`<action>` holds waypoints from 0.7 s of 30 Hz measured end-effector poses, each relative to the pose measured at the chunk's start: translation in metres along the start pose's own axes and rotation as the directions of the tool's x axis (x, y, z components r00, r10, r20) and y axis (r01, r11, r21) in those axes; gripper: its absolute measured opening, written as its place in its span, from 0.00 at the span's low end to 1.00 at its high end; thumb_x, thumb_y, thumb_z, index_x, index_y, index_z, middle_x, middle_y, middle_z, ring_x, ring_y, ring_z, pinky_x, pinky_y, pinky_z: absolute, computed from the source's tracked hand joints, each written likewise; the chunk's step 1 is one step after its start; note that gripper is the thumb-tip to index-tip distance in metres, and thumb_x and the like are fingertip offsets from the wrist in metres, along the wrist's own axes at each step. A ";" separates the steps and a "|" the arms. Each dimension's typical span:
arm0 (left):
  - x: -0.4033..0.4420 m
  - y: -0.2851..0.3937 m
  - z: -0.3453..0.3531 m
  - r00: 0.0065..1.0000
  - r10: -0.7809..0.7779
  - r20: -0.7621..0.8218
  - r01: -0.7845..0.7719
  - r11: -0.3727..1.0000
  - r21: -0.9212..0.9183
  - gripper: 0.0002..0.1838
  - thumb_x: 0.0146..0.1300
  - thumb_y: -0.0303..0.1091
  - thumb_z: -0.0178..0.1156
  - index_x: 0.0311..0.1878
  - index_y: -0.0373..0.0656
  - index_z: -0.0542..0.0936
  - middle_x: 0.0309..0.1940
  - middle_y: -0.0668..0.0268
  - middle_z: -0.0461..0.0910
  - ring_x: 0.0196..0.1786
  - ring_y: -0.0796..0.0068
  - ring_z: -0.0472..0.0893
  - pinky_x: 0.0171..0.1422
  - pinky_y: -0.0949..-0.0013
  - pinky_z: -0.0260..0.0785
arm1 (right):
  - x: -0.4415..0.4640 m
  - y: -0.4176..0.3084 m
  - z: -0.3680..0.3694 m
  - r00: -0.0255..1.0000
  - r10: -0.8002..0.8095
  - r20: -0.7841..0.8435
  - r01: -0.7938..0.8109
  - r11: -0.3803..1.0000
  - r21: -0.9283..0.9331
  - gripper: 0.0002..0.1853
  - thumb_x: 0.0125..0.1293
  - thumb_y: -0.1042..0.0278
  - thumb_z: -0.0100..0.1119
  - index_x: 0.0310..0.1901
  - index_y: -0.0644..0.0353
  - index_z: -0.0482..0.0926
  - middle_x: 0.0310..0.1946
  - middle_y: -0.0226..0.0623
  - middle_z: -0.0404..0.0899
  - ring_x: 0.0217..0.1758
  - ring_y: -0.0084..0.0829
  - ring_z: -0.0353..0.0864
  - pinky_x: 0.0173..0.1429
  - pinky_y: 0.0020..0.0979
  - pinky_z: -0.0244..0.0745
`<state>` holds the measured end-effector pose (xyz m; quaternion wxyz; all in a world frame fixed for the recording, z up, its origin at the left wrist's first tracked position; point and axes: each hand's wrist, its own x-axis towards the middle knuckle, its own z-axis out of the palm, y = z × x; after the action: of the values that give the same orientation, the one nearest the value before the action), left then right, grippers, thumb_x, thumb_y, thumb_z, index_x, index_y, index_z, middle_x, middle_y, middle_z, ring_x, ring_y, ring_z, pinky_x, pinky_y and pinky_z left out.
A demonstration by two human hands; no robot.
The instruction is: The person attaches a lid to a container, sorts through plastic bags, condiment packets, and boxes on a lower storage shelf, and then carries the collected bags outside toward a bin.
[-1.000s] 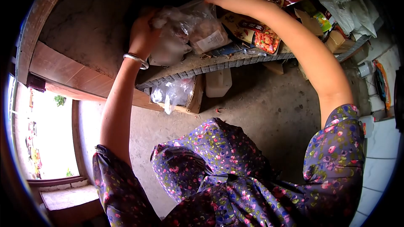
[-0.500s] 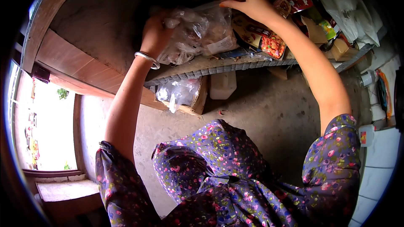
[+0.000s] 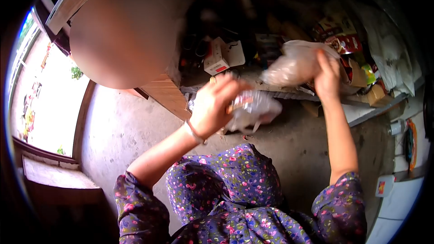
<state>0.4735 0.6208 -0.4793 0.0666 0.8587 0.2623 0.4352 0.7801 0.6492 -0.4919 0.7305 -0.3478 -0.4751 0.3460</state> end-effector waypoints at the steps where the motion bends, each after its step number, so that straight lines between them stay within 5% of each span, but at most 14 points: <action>1: -0.018 -0.001 -0.005 0.998 -0.015 0.064 0.016 1.000 -0.006 0.16 0.47 0.23 0.63 0.42 0.46 0.80 0.33 0.63 0.76 0.38 0.59 0.78 0.41 0.62 0.72 | -0.006 -0.030 -0.002 0.991 -0.018 0.133 0.046 0.977 -0.208 0.11 0.69 0.67 0.55 0.42 0.65 0.81 0.40 0.29 0.82 0.45 0.20 0.77 0.54 0.25 0.67; 3: -0.047 -0.007 -0.017 0.985 -0.072 0.154 0.079 0.996 -0.044 0.13 0.49 0.24 0.63 0.41 0.45 0.81 0.33 0.63 0.76 0.37 0.59 0.78 0.41 0.62 0.72 | -0.021 -0.062 -0.009 0.964 -0.081 0.252 0.194 0.865 -0.464 0.07 0.67 0.72 0.55 0.38 0.68 0.79 0.37 0.33 0.78 0.45 0.24 0.75 0.54 0.24 0.67; 5: -0.070 -0.012 -0.032 0.969 -0.160 0.189 0.179 0.980 -0.088 0.13 0.49 0.24 0.63 0.40 0.44 0.81 0.33 0.63 0.77 0.37 0.59 0.78 0.41 0.62 0.72 | -0.034 -0.084 -0.020 0.907 -0.081 0.412 0.234 0.913 -0.335 0.08 0.69 0.72 0.51 0.38 0.67 0.78 0.37 0.38 0.72 0.44 0.30 0.73 0.59 0.42 0.73; 6: -0.074 -0.017 -0.037 0.964 -0.185 0.189 0.207 0.973 -0.107 0.13 0.48 0.24 0.64 0.39 0.44 0.81 0.32 0.63 0.77 0.37 0.59 0.79 0.41 0.62 0.72 | -0.036 -0.103 -0.023 0.913 -0.076 0.401 0.226 0.912 -0.342 0.07 0.69 0.69 0.53 0.37 0.63 0.77 0.38 0.35 0.71 0.46 0.29 0.71 0.58 0.41 0.75; 8: -0.078 -0.019 -0.044 0.974 -0.149 0.172 0.171 0.978 -0.121 0.12 0.47 0.23 0.64 0.38 0.43 0.82 0.32 0.63 0.78 0.37 0.59 0.79 0.41 0.62 0.72 | -0.038 -0.140 -0.026 0.968 -0.038 0.249 0.047 0.999 -0.028 0.07 0.68 0.65 0.56 0.36 0.60 0.77 0.37 0.32 0.70 0.47 0.28 0.72 0.53 0.34 0.78; 10: -0.078 -0.017 -0.046 0.973 -0.161 0.168 0.191 0.963 -0.187 0.13 0.47 0.22 0.64 0.38 0.43 0.82 0.34 0.63 0.80 0.38 0.60 0.80 0.42 0.64 0.72 | -0.034 -0.189 -0.013 0.989 -0.046 0.138 0.049 0.999 -0.019 0.11 0.69 0.57 0.56 0.37 0.56 0.74 0.36 0.29 0.67 0.47 0.26 0.69 0.50 0.30 0.78; 13: -0.078 -0.017 -0.038 0.969 -0.171 0.178 0.218 0.932 -0.290 0.10 0.48 0.26 0.67 0.37 0.41 0.82 0.34 0.62 0.81 0.38 0.61 0.80 0.44 0.65 0.72 | 0.010 -0.267 0.010 0.859 -0.249 0.446 0.334 0.934 -0.122 0.12 0.68 0.56 0.56 0.34 0.55 0.69 0.32 0.29 0.64 0.37 0.25 0.64 0.46 0.24 0.71; 21: -0.089 -0.011 -0.047 0.975 -0.133 0.176 0.190 0.912 -0.363 0.10 0.48 0.26 0.67 0.36 0.41 0.82 0.34 0.62 0.81 0.39 0.61 0.81 0.45 0.65 0.72 | 0.162 -0.400 0.066 0.925 -0.369 0.087 0.379 0.912 -0.157 0.07 0.63 0.68 0.52 0.39 0.61 0.76 0.33 0.38 0.76 0.38 0.34 0.75 0.45 0.36 0.75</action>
<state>0.3891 0.5797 -0.5181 0.2855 0.8351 0.2381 0.4055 0.8381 0.5889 -0.0632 0.7373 -0.3022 -0.5806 0.1672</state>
